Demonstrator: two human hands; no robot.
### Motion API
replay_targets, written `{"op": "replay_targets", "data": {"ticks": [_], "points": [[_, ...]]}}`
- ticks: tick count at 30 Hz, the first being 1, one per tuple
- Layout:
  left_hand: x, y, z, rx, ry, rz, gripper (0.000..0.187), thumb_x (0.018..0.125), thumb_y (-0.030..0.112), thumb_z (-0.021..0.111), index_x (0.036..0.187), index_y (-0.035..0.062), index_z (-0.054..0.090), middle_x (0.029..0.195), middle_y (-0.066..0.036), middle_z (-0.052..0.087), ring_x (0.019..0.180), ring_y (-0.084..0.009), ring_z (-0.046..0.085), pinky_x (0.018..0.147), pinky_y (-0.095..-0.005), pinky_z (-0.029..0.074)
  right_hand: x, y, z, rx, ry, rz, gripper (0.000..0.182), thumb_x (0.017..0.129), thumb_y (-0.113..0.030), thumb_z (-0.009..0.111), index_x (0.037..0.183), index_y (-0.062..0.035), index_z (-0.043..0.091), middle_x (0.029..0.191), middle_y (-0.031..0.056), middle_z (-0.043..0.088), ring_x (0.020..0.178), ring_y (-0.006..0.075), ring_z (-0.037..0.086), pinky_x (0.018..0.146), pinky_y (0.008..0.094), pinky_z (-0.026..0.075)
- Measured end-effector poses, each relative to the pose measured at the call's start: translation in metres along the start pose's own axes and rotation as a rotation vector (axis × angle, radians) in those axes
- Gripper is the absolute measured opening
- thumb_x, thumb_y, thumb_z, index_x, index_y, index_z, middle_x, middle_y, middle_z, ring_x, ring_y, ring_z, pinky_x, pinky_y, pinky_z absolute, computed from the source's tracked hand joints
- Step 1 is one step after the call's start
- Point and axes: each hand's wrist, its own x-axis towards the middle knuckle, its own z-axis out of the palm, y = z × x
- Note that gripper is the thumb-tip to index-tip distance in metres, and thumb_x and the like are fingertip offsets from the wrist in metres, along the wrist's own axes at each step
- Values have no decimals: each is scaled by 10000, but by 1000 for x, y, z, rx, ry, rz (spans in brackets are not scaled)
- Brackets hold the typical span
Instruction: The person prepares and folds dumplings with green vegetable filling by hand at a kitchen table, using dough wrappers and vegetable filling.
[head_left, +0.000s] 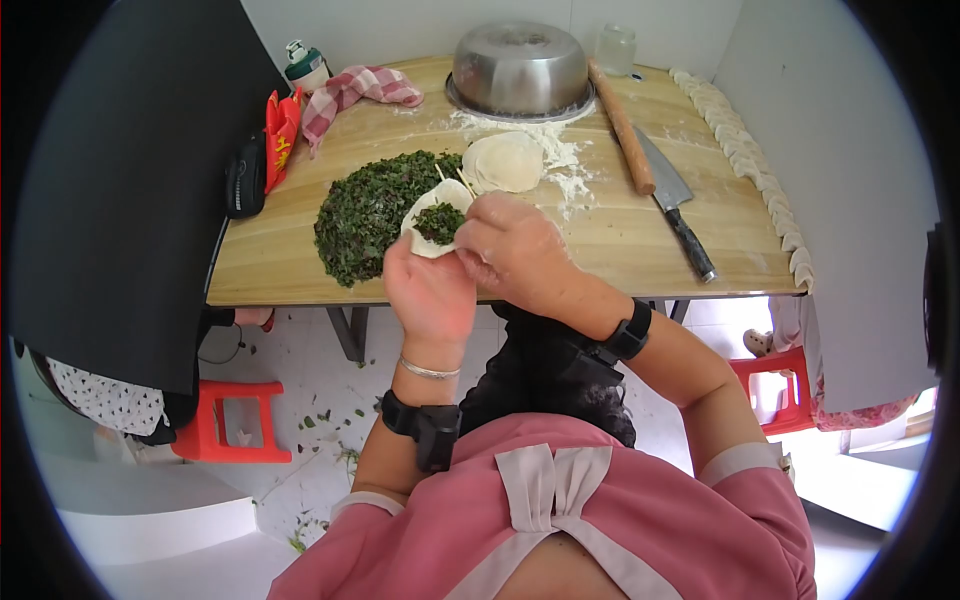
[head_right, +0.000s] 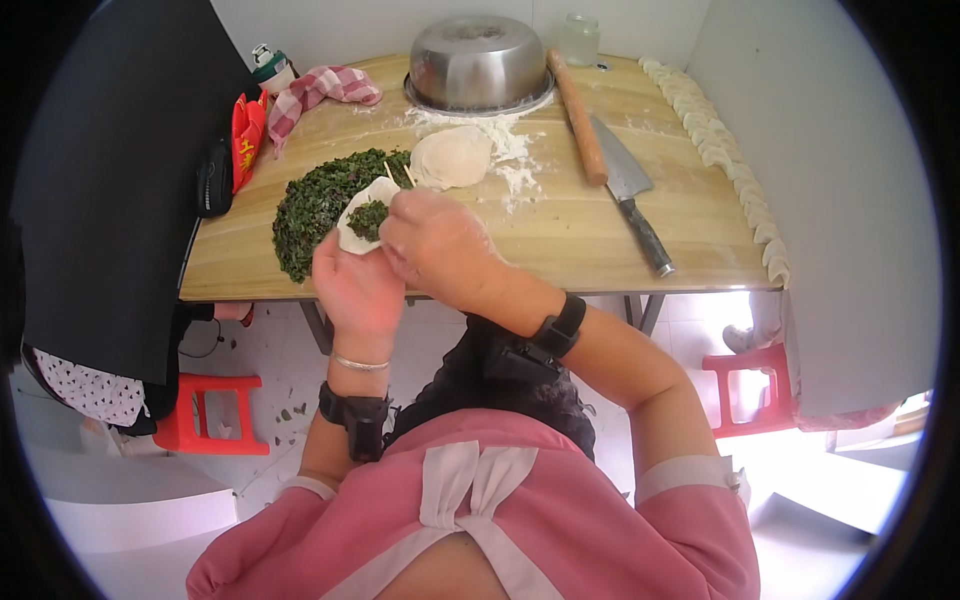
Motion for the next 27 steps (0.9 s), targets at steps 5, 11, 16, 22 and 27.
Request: {"op": "replay_targets", "data": {"ticks": [5,11,16,22,27], "points": [[-2,-9,-3,141,-81,74,398,892,135,457,1267,0,447,1306,-108,488,1205,-229,462,1040,-363,346,9,9,-7,132,46,312,146,691,-73,667,794,-47,568,834,107,542,802,319,561,689,385,471],[-3,-9,0,304,-14,116,339,911,32,485,1246,1,445,1258,-104,506,1177,-201,475,1032,-347,361,16,17,-5,161,147,292,119,700,-67,634,776,-33,548,822,121,551,835,328,532,733,406,444],[-5,-10,-2,325,-13,119,332,914,29,482,1243,-1,446,1247,-107,514,1153,-201,497,1021,-344,381,16,17,-7,203,94,293,134,706,-45,634,798,-29,539,831,119,567,833,311,548,735,383,451],[-5,-9,-5,315,-21,89,316,917,36,482,1229,-9,456,1228,-108,530,1142,-199,512,1013,-345,393,16,14,-8,286,93,380,186,717,-17,641,860,-21,523,836,116,559,796,287,569,721,342,467],[5,8,-2,444,-14,-106,289,918,68,540,1193,4,482,1124,-97,582,999,-186,591,888,-314,494,16,14,-9,313,155,360,202,716,-7,642,873,-19,516,825,115,551,773,287,569,698,346,469]]}}
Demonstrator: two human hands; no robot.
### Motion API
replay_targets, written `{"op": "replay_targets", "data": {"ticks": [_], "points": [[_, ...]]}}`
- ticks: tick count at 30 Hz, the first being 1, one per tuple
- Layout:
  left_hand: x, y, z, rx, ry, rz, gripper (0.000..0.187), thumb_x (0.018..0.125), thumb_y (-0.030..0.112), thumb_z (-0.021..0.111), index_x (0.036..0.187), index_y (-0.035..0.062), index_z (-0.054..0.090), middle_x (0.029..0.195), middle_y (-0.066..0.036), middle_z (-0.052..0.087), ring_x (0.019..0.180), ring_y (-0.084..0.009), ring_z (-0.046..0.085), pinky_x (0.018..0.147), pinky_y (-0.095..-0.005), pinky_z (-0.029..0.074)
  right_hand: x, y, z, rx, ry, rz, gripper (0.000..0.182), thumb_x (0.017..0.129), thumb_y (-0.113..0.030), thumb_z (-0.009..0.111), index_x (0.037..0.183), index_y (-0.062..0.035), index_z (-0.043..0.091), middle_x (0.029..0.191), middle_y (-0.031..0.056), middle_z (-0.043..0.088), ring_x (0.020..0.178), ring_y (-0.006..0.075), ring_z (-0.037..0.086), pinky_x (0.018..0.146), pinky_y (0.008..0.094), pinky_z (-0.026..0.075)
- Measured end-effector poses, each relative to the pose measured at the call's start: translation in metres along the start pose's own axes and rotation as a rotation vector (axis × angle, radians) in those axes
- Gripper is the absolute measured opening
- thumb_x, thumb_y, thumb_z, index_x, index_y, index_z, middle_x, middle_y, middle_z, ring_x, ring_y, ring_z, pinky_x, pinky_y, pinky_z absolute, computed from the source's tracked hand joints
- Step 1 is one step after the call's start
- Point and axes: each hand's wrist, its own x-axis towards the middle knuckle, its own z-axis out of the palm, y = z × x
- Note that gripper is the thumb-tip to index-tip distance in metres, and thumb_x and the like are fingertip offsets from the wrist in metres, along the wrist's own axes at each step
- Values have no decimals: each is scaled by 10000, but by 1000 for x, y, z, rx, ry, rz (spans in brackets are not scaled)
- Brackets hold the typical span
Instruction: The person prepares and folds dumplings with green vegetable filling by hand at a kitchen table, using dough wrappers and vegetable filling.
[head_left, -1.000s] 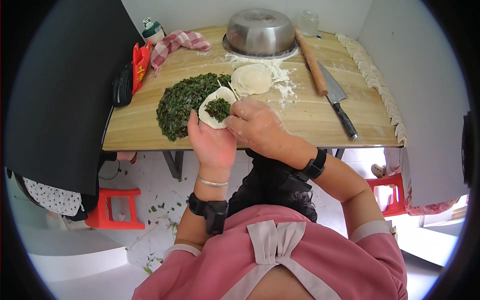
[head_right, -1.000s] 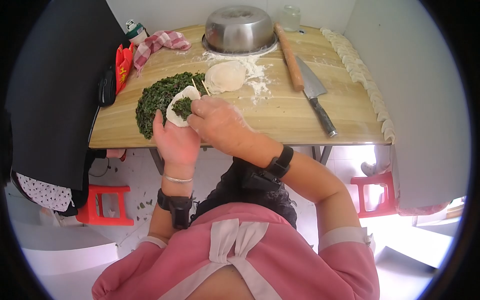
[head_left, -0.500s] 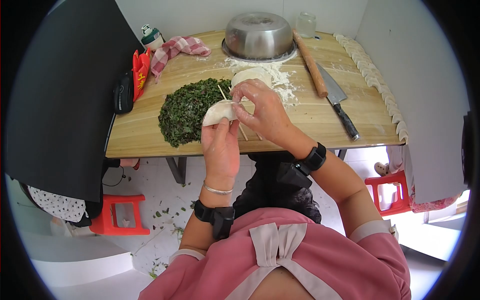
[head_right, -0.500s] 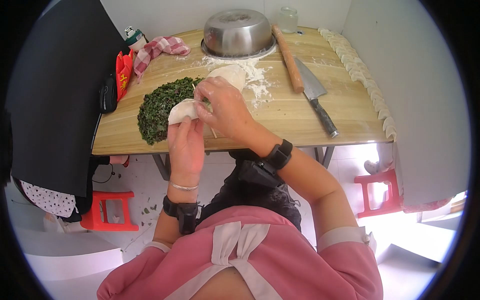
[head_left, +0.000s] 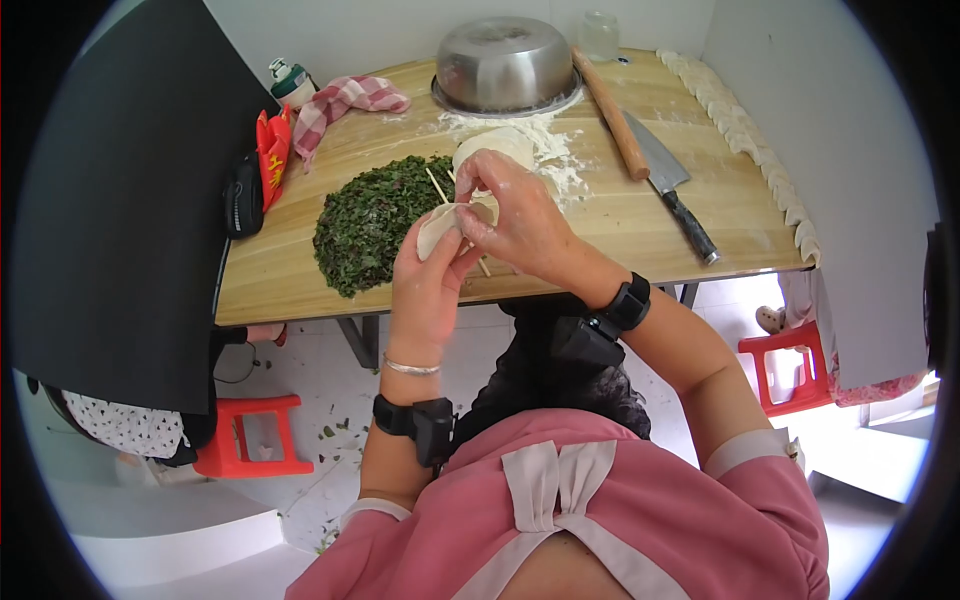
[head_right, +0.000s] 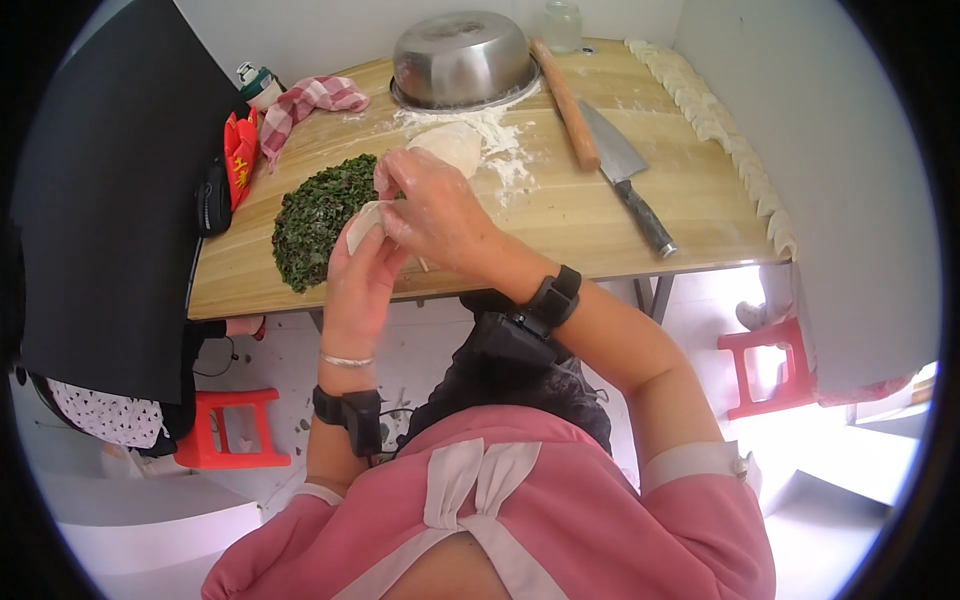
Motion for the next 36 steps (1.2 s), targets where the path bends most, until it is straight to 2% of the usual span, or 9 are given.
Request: {"op": "replay_targets", "data": {"ticks": [4,10,12,14,16,20,22,26,36], "points": [[14,11,-15,135,-34,-123,260,893,41,579,1147,12,529,1062,-76,611,911,-156,625,723,-246,550,2,3,-1,-32,-21,-37,203,721,-18,651,875,-23,519,839,112,561,778,287,566,704,347,469],[27,20,-26,179,-96,-125,218,880,16,583,1096,22,555,1050,-83,616,881,-140,626,654,-217,547,1,6,-13,2,-49,-162,283,708,-110,728,892,-26,531,874,102,569,835,276,561,745,346,462],[29,25,-28,191,-89,-156,216,875,0,574,1090,17,555,1057,-99,618,891,-148,629,662,-219,556,-5,12,-22,111,-72,-18,318,703,-158,751,890,-27,531,878,97,562,847,265,555,755,335,458],[31,28,-32,173,-143,-178,220,870,-16,566,1087,11,550,1070,-121,617,911,-163,632,688,-226,566,-8,26,-28,77,-132,34,334,720,-237,748,862,-33,524,836,85,555,803,240,559,722,326,460],[35,28,-35,164,-143,-187,222,868,-21,562,1087,11,549,1073,-130,617,918,-170,633,701,-229,568,-9,33,-31,-42,-429,66,338,753,-300,719,817,-38,514,767,78,544,725,217,559,650,324,459],[39,20,-41,104,-93,-204,220,864,-32,561,1078,17,548,1073,-150,614,930,-180,632,719,-228,567,-14,47,-18,62,-417,52,360,773,-344,700,782,-43,502,677,69,520,625,199,542,567,319,439],[38,18,-38,104,-96,-207,214,864,-32,562,1072,19,549,1071,-150,612,932,-177,630,726,-227,565,-15,49,-15,143,-396,125,346,788,-326,695,769,-40,501,627,71,494,572,189,509,534,311,420],[39,14,-42,88,-132,-207,234,867,-3,578,1093,30,523,1117,-155,582,984,-196,604,793,-237,547,-18,56,-11,199,-370,128,325,808,-302,680,758,-36,501,608,71,482,550,180,485,526,304,410],[37,11,-37,1,-137,-197,262,875,19,585,1125,37,507,1123,-143,570,1009,-195,585,792,-250,549,-15,49,-17,254,-415,135,273,857,-229,625,754,-11,497,611,83,457,548,180,429,522,309,388]]}}
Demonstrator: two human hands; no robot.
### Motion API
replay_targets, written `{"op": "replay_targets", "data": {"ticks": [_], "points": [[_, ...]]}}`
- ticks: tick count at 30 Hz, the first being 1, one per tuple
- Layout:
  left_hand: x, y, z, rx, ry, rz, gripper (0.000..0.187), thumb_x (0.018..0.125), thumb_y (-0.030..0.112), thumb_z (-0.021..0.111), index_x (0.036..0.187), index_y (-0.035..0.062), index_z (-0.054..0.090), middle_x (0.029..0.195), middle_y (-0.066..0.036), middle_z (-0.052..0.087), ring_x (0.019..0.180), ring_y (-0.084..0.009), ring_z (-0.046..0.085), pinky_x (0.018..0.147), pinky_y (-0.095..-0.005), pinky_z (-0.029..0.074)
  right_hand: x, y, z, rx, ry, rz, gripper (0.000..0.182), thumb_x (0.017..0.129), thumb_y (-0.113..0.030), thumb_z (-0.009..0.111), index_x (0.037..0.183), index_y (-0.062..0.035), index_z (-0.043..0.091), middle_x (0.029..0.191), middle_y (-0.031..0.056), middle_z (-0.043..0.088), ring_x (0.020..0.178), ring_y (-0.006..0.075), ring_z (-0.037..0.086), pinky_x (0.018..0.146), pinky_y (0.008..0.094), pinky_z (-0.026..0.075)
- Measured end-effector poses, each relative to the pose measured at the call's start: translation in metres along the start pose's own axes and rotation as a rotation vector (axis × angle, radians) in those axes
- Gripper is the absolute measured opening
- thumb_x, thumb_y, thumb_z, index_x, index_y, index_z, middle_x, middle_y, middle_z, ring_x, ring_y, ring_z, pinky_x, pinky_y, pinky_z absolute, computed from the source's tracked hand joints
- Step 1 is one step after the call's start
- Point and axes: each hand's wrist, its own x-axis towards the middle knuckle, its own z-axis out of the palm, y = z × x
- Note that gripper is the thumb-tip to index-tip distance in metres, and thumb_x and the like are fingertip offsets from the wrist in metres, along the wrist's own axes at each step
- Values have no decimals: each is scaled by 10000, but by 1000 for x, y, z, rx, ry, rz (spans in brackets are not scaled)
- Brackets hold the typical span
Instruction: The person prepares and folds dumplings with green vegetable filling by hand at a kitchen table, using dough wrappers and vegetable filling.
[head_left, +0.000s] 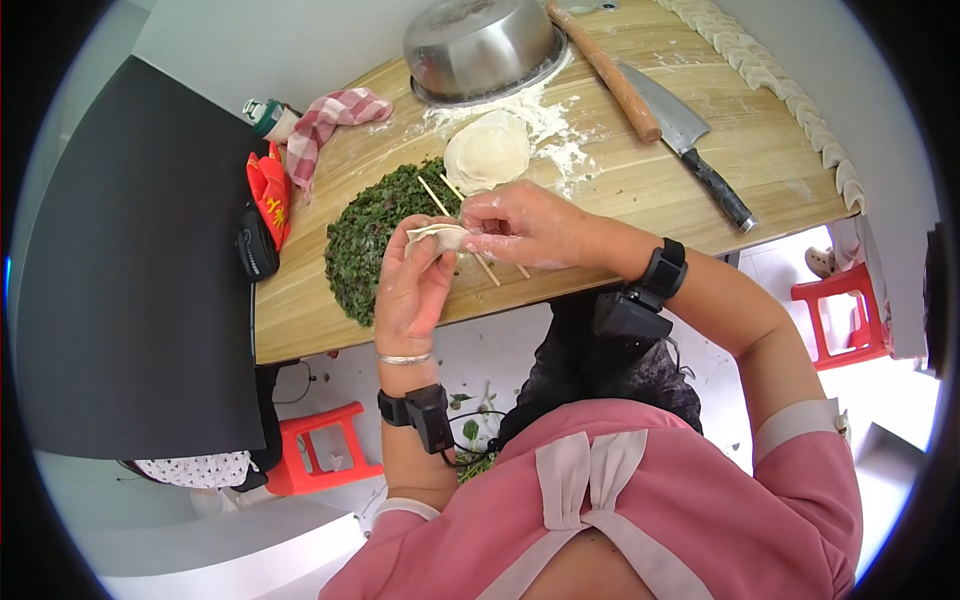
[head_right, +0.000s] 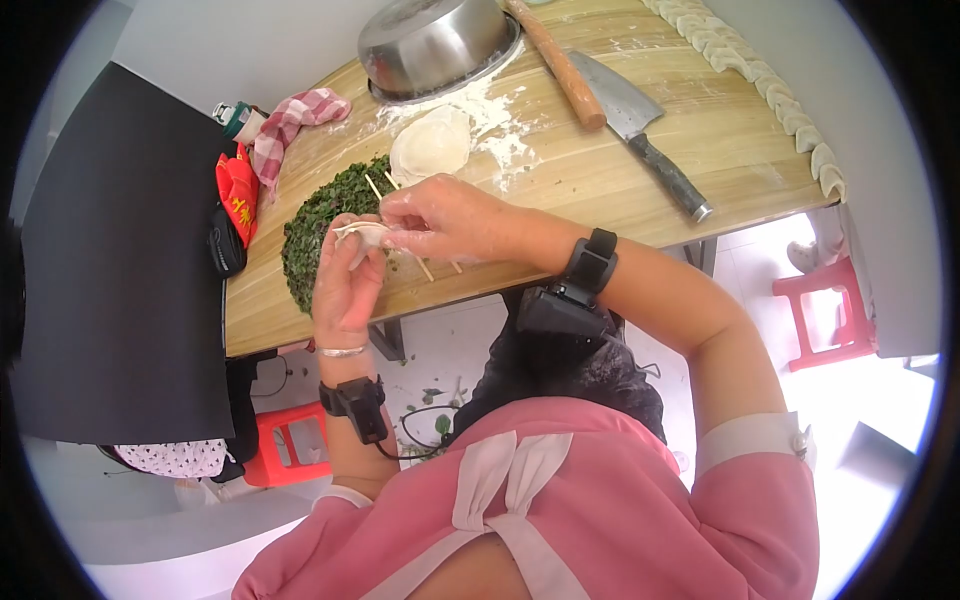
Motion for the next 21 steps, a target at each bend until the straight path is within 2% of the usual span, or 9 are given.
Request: {"op": "replay_targets", "data": {"ticks": [5,7,11,13,16,21], "points": [[-1,15,8,56,9,56,228,874,42,600,1091,33,530,1077,-124,601,973,-171,606,798,-243,545,23,-5,-10,-74,-53,-108,260,847,-213,627,735,-15,501,611,92,455,545,200,428,524,314,388],[-1,20,4,61,38,79,230,875,44,601,1093,33,529,1079,-118,602,968,-170,609,796,-245,545,36,-1,-10,-151,-39,-281,272,838,-206,634,708,-17,488,606,91,444,542,212,427,522,318,381],[-2,31,-1,78,72,111,228,873,45,603,1089,32,531,1077,-105,609,959,-168,615,794,-251,545,53,0,-4,-186,-8,-426,313,824,-221,656,680,-23,462,593,81,422,531,215,418,506,320,362],[0,35,-2,112,74,114,223,871,42,603,1083,33,535,1070,-106,612,958,-168,615,794,-250,543,51,-2,-7,-102,-71,-309,360,805,-251,685,658,-32,439,580,71,408,508,205,406,487,316,344],[4,36,-2,149,45,97,212,866,38,605,1068,34,543,1056,-110,617,959,-173,616,792,-252,542,46,-2,-7,-68,-94,-259,388,790,-278,704,644,-41,434,564,65,393,489,198,392,472,315,323],[16,27,5,189,-14,57,190,863,33,601,1047,31,552,1044,-119,619,953,-181,618,791,-264,539,37,5,-11,-73,-2,-237,413,804,-318,687,636,-41,431,548,69,383,483,210,391,467,324,317]]}}
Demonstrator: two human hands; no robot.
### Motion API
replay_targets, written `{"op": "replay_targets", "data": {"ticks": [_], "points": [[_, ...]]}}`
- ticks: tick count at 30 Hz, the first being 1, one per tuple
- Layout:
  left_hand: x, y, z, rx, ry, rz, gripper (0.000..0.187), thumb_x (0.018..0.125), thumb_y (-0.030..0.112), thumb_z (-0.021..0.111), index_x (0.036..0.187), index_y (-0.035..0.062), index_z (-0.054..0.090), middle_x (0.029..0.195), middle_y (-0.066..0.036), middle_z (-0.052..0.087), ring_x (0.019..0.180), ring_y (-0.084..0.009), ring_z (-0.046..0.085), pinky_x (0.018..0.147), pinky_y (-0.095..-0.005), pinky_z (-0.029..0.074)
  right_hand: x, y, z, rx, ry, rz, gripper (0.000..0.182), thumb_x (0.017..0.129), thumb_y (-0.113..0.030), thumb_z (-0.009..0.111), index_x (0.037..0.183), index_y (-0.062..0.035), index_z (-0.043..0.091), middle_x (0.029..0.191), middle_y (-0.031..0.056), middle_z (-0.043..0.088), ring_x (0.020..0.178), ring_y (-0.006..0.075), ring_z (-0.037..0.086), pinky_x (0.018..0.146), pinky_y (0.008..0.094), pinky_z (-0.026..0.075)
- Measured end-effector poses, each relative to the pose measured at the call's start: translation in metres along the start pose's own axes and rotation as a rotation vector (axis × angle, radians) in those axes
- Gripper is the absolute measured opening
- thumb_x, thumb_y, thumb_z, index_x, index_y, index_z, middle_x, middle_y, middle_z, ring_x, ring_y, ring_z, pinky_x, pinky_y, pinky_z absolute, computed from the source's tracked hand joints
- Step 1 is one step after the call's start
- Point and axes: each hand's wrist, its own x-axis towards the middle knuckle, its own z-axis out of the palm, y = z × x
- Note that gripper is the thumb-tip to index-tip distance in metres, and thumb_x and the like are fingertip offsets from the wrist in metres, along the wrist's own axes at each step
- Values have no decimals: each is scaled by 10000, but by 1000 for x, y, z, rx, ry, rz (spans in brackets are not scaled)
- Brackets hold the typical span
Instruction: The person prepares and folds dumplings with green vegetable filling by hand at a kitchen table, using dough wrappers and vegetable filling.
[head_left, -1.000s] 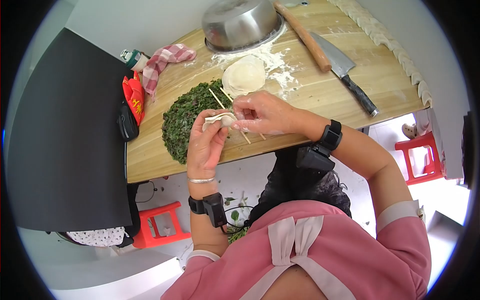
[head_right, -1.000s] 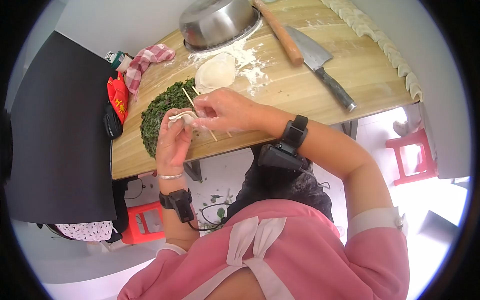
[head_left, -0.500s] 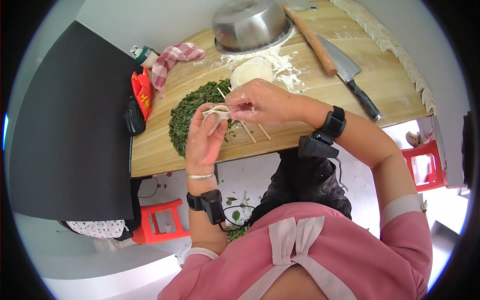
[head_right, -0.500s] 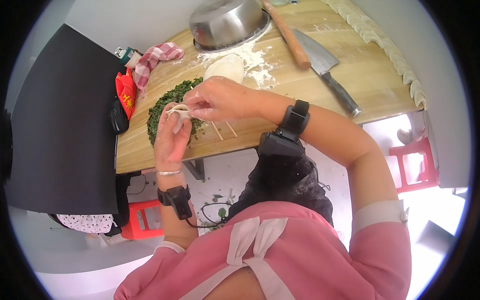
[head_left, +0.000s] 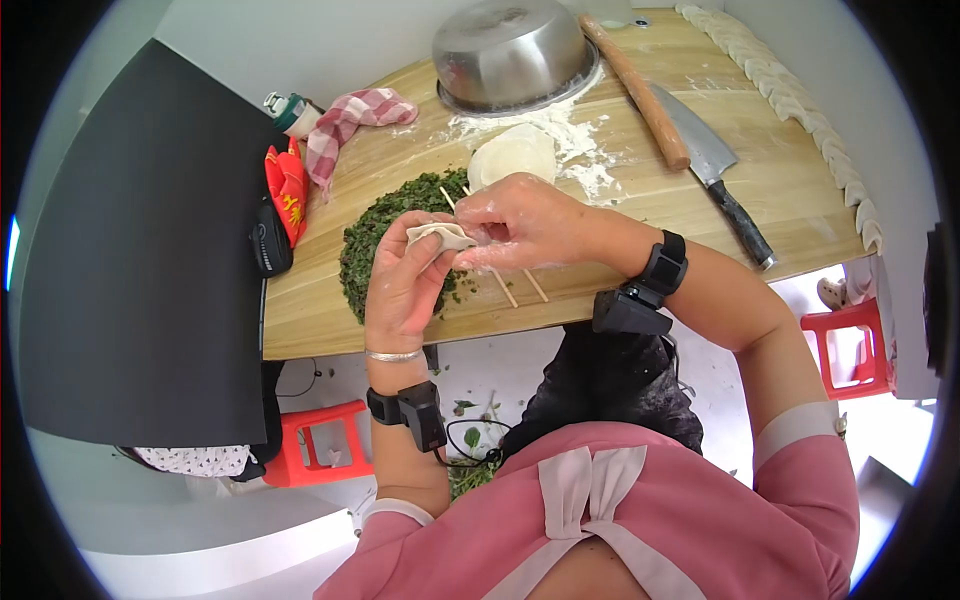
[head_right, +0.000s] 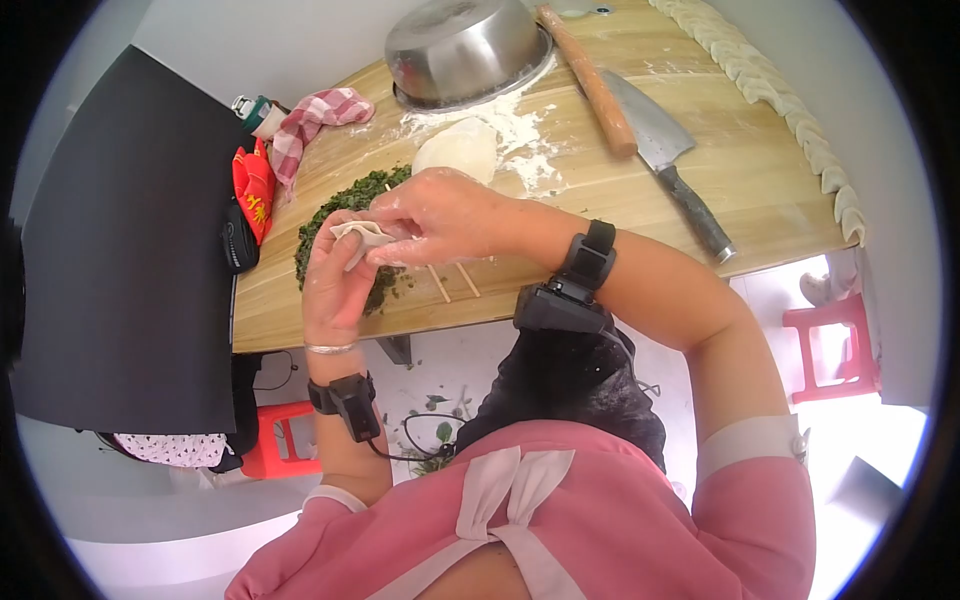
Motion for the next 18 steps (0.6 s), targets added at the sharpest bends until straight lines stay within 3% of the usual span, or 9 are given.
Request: {"op": "replay_targets", "data": {"ticks": [2,4,7,11,13,18], "points": [[3,-1,0,-5,-29,-2,180,864,29,594,1039,20,552,1035,-120,620,942,-181,618,796,-273,534,0,1,-1,-39,23,-18,419,813,-327,676,635,-40,429,546,72,382,483,218,395,467,327,319],[4,-2,-1,2,-33,-9,173,865,26,590,1034,15,553,1028,-119,621,937,-179,618,798,-274,532,2,-1,-5,-104,-46,69,367,827,-350,622,668,-39,509,565,115,505,545,317,516,527,401,395],[4,-1,0,21,-26,-22,162,870,25,585,1028,10,556,1016,-113,623,931,-173,618,799,-275,530,1,-2,-2,-63,-29,57,299,847,-291,594,707,-32,542,603,134,538,591,341,539,552,418,413],[1,0,0,31,-10,-30,153,880,36,582,1029,8,562,1015,-104,624,920,-164,620,794,-274,534,0,6,3,-55,16,-38,242,853,-248,580,745,-31,572,634,143,557,621,350,550,571,428,425],[0,0,-1,28,-4,-36,156,883,46,581,1033,7,563,1017,-104,624,915,-165,621,792,-271,536,0,8,5,-116,15,-91,187,871,-189,575,780,-27,592,626,142,518,577,314,514,536,382,402],[-4,0,0,38,8,-24,163,891,70,579,1041,6,567,1020,-105,623,917,-171,624,791,-273,540,-3,1,-1,-146,-11,-85,297,832,-285,635,706,-36,535,593,116,480,536,303,479,500,376,370]]}}
